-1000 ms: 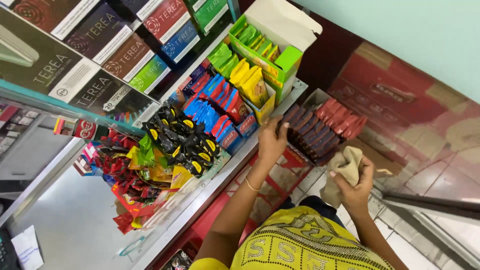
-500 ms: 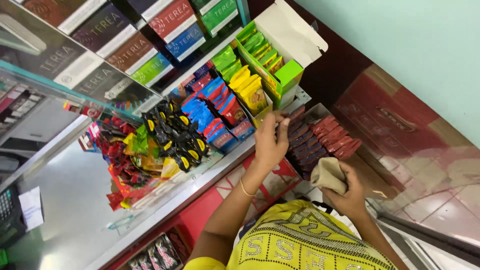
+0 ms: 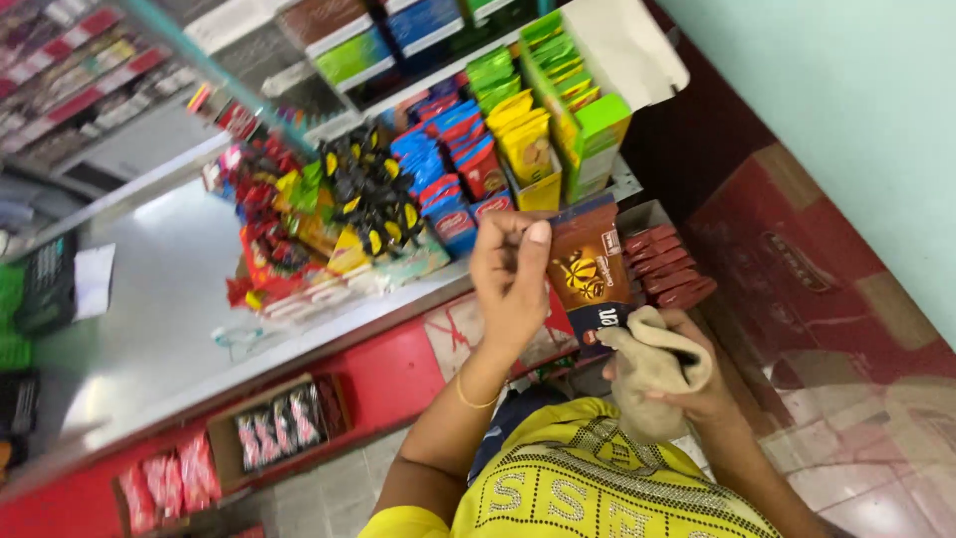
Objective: Cleaning individual snack bars with a cloth and organizing them neatly on a display shelf at a store counter.
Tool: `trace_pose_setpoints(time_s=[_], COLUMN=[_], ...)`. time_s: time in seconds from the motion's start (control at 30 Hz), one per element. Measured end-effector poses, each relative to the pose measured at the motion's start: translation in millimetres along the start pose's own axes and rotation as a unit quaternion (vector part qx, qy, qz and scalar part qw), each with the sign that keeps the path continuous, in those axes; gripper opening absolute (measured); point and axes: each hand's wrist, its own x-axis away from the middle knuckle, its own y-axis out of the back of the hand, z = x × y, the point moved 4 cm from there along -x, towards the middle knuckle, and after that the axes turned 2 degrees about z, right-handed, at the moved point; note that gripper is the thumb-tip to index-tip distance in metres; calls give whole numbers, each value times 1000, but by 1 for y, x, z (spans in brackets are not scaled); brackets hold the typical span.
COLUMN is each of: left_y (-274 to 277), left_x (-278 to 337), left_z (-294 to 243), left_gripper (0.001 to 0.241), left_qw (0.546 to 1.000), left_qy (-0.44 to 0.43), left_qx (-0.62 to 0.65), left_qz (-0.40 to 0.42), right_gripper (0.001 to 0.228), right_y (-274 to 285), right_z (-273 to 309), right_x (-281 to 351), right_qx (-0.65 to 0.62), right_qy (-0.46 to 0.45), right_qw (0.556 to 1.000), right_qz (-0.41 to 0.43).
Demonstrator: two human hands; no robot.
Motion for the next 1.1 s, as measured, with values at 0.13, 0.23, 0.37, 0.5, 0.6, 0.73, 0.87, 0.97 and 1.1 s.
trace_pose_setpoints(time_s=[0.13, 0.23, 0.37, 0.5, 0.6, 0.73, 0.87, 0.97, 1.1], left_y=[-14, 41, 14, 41, 36, 65, 107, 138, 173], left_x=[54, 128, 104, 123, 123, 128, 145, 162, 173], left_z=[37, 116, 25, 64, 40, 40, 30, 46, 65], left_gripper=[86, 75, 77, 112, 120, 116, 88, 90, 74], left_qw=[917, 959, 839, 819, 792, 802, 822, 815, 766], left_qy=[199, 261, 490, 504, 595, 592, 521, 543, 563], left_qx=[323, 94, 84, 275, 139, 53, 101, 131, 286], left_qz=[120, 64, -223, -25, 1, 64, 206, 155, 118], right_gripper=[75, 79, 80, 102, 65, 41, 38, 48, 58], right_y=[-42, -39, -55, -55, -73, -101, -94, -91, -83], right_z=[14, -9, 8, 20, 10, -4, -29, -43, -57], right_x=[-11, 10, 14, 17, 17, 6, -3, -15, -34], right_qx=[-104, 160, 386, 415, 548, 670, 626, 637, 619], right_qy=[-30, -89, -14, 66, 115, 138, 134, 107, 80], right_qw=[992, 982, 922, 907, 826, 719, 761, 760, 781], right_qz=[69, -31, 24, -23, 70, 123, 103, 77, 2])
